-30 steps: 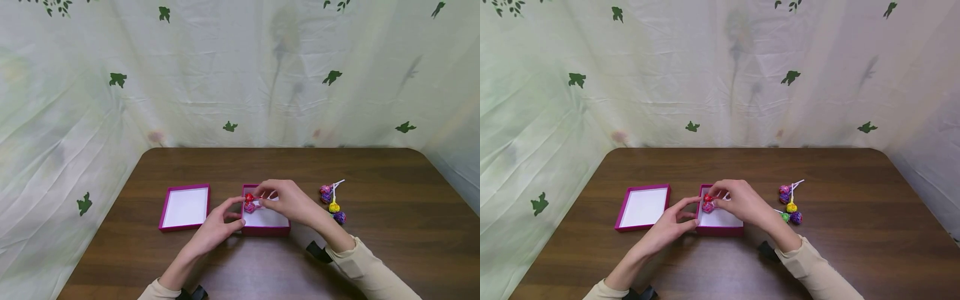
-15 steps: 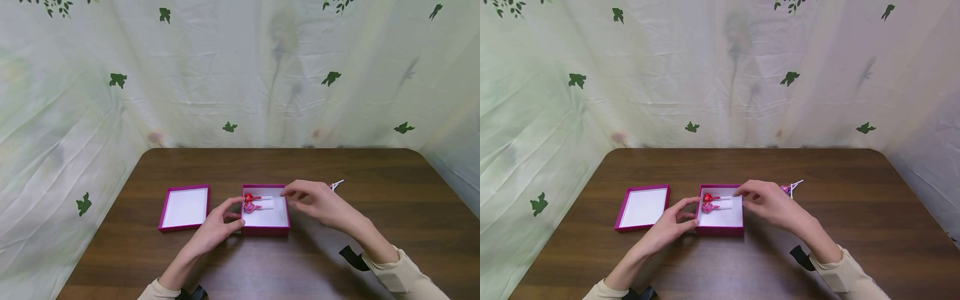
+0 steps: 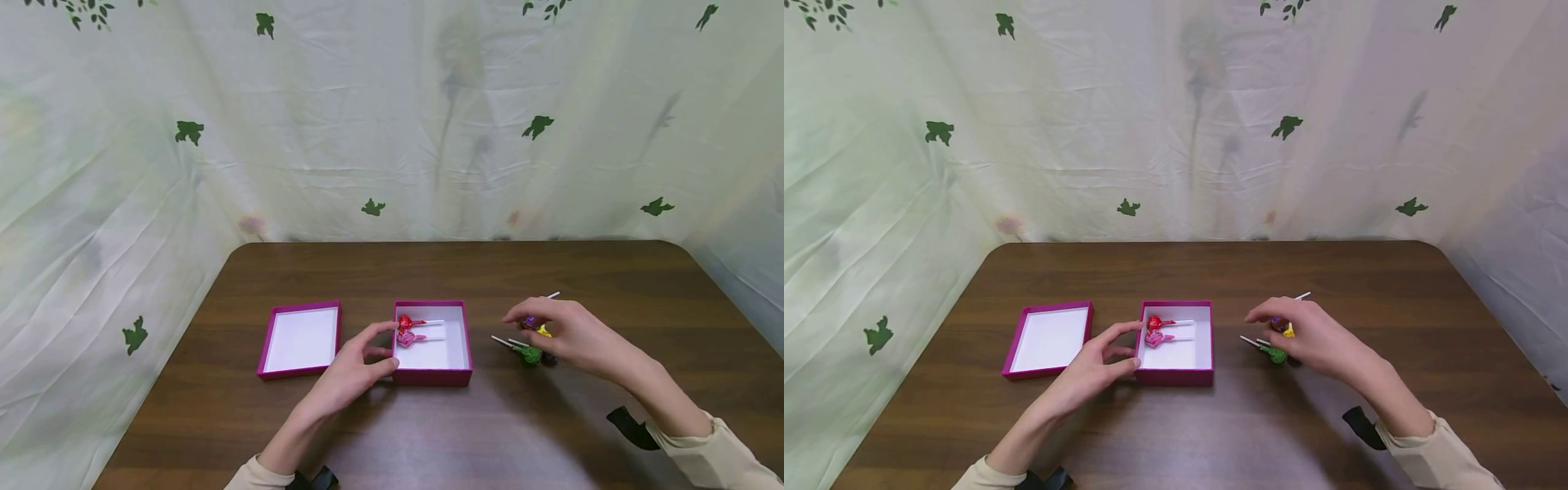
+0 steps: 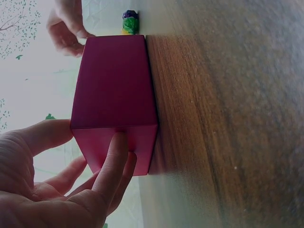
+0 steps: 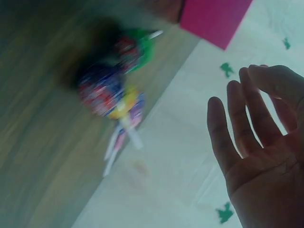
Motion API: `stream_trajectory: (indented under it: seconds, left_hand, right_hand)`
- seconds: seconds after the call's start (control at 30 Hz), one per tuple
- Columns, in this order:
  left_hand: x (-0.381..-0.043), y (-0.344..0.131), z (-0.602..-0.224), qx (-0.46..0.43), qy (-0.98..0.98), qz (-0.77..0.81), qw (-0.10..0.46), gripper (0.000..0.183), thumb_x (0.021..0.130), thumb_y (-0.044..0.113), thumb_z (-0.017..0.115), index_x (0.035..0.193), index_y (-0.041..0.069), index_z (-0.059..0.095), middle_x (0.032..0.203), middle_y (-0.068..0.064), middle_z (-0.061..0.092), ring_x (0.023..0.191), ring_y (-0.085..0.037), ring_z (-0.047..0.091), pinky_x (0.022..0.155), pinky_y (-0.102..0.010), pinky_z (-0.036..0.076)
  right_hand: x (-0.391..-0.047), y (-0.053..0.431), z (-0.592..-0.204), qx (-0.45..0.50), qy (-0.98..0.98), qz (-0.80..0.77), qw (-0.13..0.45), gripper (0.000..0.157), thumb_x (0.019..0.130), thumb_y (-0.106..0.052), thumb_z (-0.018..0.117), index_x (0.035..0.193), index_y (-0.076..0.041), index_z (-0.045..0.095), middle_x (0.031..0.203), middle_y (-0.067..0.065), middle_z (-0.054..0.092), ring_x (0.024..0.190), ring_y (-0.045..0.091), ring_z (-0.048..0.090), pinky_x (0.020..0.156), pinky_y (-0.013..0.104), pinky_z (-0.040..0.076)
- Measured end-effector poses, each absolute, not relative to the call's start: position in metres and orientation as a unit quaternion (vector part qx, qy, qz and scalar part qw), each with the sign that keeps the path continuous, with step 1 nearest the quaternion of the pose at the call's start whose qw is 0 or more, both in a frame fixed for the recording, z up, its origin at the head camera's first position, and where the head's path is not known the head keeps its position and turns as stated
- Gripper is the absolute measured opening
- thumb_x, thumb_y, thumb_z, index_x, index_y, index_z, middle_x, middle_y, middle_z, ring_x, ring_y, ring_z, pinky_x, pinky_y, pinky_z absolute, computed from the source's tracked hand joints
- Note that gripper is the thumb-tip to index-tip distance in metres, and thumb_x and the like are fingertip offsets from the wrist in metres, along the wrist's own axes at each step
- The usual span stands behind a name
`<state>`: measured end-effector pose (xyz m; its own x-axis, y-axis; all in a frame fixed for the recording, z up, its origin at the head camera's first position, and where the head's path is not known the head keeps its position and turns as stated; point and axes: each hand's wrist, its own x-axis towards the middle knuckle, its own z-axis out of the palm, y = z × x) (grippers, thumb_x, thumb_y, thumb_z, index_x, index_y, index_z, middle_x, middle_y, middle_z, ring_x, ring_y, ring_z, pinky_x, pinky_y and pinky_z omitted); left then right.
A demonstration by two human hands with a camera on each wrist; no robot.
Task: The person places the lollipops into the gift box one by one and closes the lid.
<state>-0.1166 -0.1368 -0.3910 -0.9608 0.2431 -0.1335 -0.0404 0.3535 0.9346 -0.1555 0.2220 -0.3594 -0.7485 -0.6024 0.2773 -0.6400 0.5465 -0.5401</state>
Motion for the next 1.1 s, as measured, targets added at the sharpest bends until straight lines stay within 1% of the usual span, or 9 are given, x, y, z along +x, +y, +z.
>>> stream_trajectory:
  seconds: [0.13, 0.2, 0.33, 0.5, 0.6, 0.7, 0.87, 1.0, 1.1]
  left_hand:
    - [-0.116, -0.137, -0.391, 0.065, 0.813, 0.565, 0.124, 0.052, 0.09, 0.013, 0.07, 0.139, 0.02, 0.053, 0.145, -0.005, 0.046, 0.114, -0.025, 0.059, 0.082, -0.039, 0.051]
    - [-0.116, -0.137, -0.39, 0.066, 0.814, 0.564, 0.124, 0.052, 0.09, 0.014, 0.07, 0.139, 0.02, 0.053, 0.145, -0.005, 0.046, 0.113, -0.025, 0.059, 0.082, -0.039, 0.051]
    - [-0.116, -0.137, -0.39, 0.065, 0.815, 0.563, 0.123, 0.052, 0.09, 0.013, 0.07, 0.138, 0.02, 0.054, 0.145, -0.005, 0.046, 0.114, -0.025, 0.059, 0.082, -0.039, 0.051]
    - [-0.117, -0.137, -0.391, 0.063, 0.814, 0.564, 0.126, 0.052, 0.09, 0.013, 0.07, 0.139, 0.021, 0.053, 0.146, -0.005, 0.045, 0.115, -0.026, 0.058, 0.082, -0.04, 0.051]
    - [-0.117, -0.137, -0.391, 0.062, 0.814, 0.564, 0.127, 0.052, 0.09, 0.014, 0.07, 0.139, 0.022, 0.053, 0.146, -0.005, 0.045, 0.115, -0.027, 0.058, 0.082, -0.04, 0.051]
    - [-0.117, -0.137, -0.392, 0.061, 0.813, 0.564, 0.128, 0.053, 0.09, 0.014, 0.07, 0.14, 0.021, 0.052, 0.146, -0.006, 0.044, 0.115, -0.027, 0.058, 0.081, -0.04, 0.051]
    - [-0.117, -0.137, -0.393, 0.061, 0.812, 0.567, 0.129, 0.055, 0.09, 0.014, 0.07, 0.14, 0.021, 0.052, 0.147, -0.007, 0.043, 0.115, -0.027, 0.058, 0.079, -0.04, 0.052]
    - [-0.118, -0.137, -0.394, 0.059, 0.809, 0.569, 0.13, 0.055, 0.09, 0.013, 0.07, 0.14, 0.021, 0.052, 0.147, -0.007, 0.043, 0.115, -0.027, 0.058, 0.079, -0.04, 0.052]
    - [-0.118, -0.137, -0.394, 0.058, 0.809, 0.57, 0.13, 0.054, 0.09, 0.013, 0.07, 0.14, 0.021, 0.052, 0.147, -0.006, 0.043, 0.115, -0.027, 0.058, 0.079, -0.04, 0.052]
  right_hand:
    - [-0.156, 0.238, -0.364, 0.348, -0.882, 0.317, 0.029, 0.052, 0.081, 0.01, 0.072, 0.112, -0.031, 0.066, 0.112, -0.014, 0.065, 0.106, 0.008, 0.06, 0.082, 0.031, 0.051]
    - [-0.157, 0.245, -0.368, 0.339, -0.888, 0.31, 0.033, 0.05, 0.08, 0.01, 0.072, 0.111, -0.029, 0.067, 0.115, -0.012, 0.065, 0.108, 0.011, 0.06, 0.083, 0.031, 0.051]
    - [-0.159, 0.256, -0.378, 0.327, -0.893, 0.307, 0.028, 0.043, 0.082, 0.01, 0.072, 0.109, -0.023, 0.069, 0.109, -0.007, 0.067, 0.097, 0.015, 0.063, 0.08, 0.032, 0.052]
    - [-0.165, 0.265, -0.39, 0.338, -0.889, 0.306, 0.03, 0.037, 0.083, 0.01, 0.07, 0.106, -0.019, 0.07, 0.101, -0.007, 0.068, 0.089, 0.012, 0.062, 0.076, 0.027, 0.051]
    - [-0.169, 0.27, -0.396, 0.343, -0.891, 0.295, 0.036, 0.039, 0.082, 0.012, 0.069, 0.105, -0.019, 0.07, 0.1, -0.01, 0.068, 0.088, 0.01, 0.061, 0.074, 0.027, 0.05]
    - [-0.172, 0.274, -0.4, 0.331, -0.898, 0.289, 0.024, 0.041, 0.082, 0.012, 0.069, 0.106, -0.021, 0.07, 0.102, -0.01, 0.068, 0.091, 0.011, 0.062, 0.075, 0.029, 0.051]
    - [-0.174, 0.28, -0.405, 0.299, -0.912, 0.281, 0.005, 0.036, 0.08, 0.002, 0.076, 0.107, -0.021, 0.072, 0.106, -0.008, 0.069, 0.099, 0.015, 0.064, 0.08, 0.033, 0.053]
    - [-0.174, 0.281, -0.408, 0.281, -0.922, 0.266, 0.005, 0.033, 0.079, -0.008, 0.081, 0.107, -0.022, 0.073, 0.106, -0.01, 0.069, 0.101, 0.015, 0.064, 0.082, 0.036, 0.052]
    - [-0.174, 0.281, -0.409, 0.275, -0.928, 0.251, 0.014, 0.032, 0.078, -0.012, 0.083, 0.106, -0.024, 0.073, 0.105, -0.012, 0.069, 0.1, 0.016, 0.063, 0.083, 0.039, 0.051]
